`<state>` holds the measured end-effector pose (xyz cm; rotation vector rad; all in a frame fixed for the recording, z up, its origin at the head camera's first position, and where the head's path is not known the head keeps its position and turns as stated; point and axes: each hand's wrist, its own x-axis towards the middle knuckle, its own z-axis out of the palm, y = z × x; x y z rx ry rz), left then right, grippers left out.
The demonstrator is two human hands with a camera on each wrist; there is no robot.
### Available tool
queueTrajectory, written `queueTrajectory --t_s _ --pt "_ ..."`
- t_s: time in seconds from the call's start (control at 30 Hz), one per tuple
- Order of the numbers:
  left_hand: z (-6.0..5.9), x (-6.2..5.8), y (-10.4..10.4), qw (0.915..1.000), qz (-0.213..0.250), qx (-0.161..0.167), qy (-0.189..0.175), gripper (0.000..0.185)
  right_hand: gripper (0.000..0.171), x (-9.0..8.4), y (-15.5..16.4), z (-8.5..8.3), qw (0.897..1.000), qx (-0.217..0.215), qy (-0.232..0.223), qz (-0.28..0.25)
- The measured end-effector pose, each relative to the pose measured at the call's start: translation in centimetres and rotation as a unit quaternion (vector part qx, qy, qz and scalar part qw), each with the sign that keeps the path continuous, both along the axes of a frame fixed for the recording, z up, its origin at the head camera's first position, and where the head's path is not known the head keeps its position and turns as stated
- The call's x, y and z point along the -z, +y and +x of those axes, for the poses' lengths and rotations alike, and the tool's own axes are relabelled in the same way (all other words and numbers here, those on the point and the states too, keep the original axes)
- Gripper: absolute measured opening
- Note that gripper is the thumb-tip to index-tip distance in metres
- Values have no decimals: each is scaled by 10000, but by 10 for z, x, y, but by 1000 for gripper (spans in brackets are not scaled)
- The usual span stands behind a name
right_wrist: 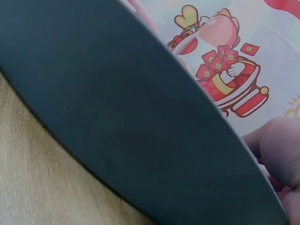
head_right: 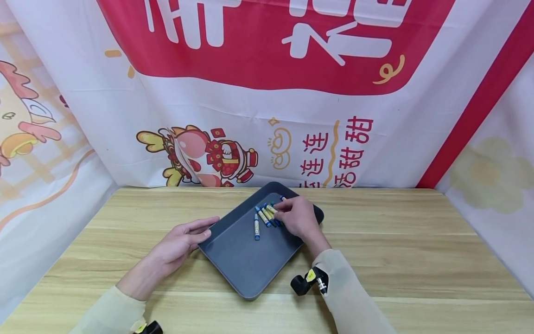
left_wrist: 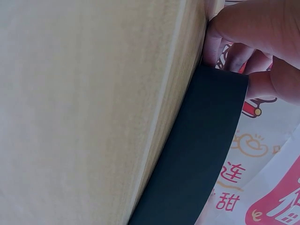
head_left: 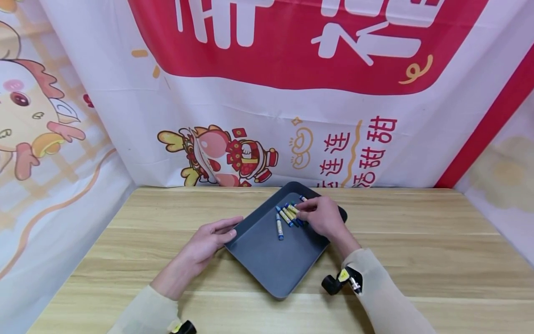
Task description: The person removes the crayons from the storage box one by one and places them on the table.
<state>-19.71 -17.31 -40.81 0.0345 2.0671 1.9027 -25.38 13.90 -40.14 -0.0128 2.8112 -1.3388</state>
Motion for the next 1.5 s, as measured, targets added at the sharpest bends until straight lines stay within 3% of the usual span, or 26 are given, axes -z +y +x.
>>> queueTrajectory --t_s 0.33,0.83,0.97,1.27,1.5 --pt "0 0 0 10000 -17 1 -9 46 18 0 -1 3 9988 82 454 -179" --pt "0 -1 0 9999 -48 -87 -84 45 21 -6 7 3 9946 211 699 -739" --pt "-1 0 0 9998 -60 -138 -147 44 23 -8 17 2 9915 270 1004 -776" --pt "1 -2 2 9999 -50 -97 -104 44 26 -16 49 2 9881 719 1178 -685" --pt "1 -2 2 9997 -97 -176 -154 44 31 -19 71 4 9855 1017 1040 -874"
